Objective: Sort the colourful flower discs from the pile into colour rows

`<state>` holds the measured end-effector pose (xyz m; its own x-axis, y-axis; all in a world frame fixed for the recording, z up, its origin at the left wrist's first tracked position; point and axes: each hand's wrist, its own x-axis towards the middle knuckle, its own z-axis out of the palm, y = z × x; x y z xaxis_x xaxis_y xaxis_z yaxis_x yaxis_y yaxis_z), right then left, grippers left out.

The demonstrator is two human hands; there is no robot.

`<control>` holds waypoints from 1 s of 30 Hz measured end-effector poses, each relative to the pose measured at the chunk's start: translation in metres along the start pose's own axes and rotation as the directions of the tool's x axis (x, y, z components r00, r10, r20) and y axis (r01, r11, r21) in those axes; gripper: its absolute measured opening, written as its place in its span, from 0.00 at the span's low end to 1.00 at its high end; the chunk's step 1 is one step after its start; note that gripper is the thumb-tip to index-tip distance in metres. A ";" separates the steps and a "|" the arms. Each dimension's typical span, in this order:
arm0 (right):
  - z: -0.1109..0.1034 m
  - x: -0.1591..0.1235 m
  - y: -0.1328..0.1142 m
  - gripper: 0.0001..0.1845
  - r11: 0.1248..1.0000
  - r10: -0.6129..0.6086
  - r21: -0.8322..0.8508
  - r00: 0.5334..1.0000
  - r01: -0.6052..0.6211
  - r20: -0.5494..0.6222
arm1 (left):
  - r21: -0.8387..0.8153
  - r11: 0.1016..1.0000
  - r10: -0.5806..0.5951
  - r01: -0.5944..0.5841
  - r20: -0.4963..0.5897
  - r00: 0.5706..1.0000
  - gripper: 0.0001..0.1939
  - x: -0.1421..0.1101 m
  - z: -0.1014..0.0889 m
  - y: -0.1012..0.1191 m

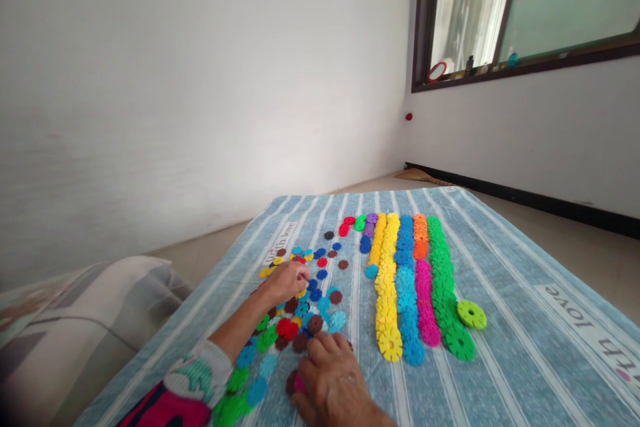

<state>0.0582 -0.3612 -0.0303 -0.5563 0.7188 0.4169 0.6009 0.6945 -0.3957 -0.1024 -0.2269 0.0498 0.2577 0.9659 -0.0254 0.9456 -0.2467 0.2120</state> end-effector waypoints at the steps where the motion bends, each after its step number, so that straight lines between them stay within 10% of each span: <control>1: -0.001 0.000 -0.001 0.09 1.000 0.005 0.000 1.000 -0.005 0.000 | 0.009 1.000 -0.011 0.011 -0.002 1.000 0.07 -0.003 0.001 0.000; 30: -0.006 0.001 -0.001 0.11 1.000 0.006 0.001 1.000 -0.006 0.020 | 0.133 0.991 0.026 -0.020 -0.040 0.999 0.10 -0.007 0.016 0.003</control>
<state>0.0604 -0.3618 -0.0247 -0.5642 0.7234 0.3980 0.6038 0.6903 -0.3986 -0.0984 -0.2360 0.0346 0.2738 0.9616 0.0194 0.9582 -0.2745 0.0810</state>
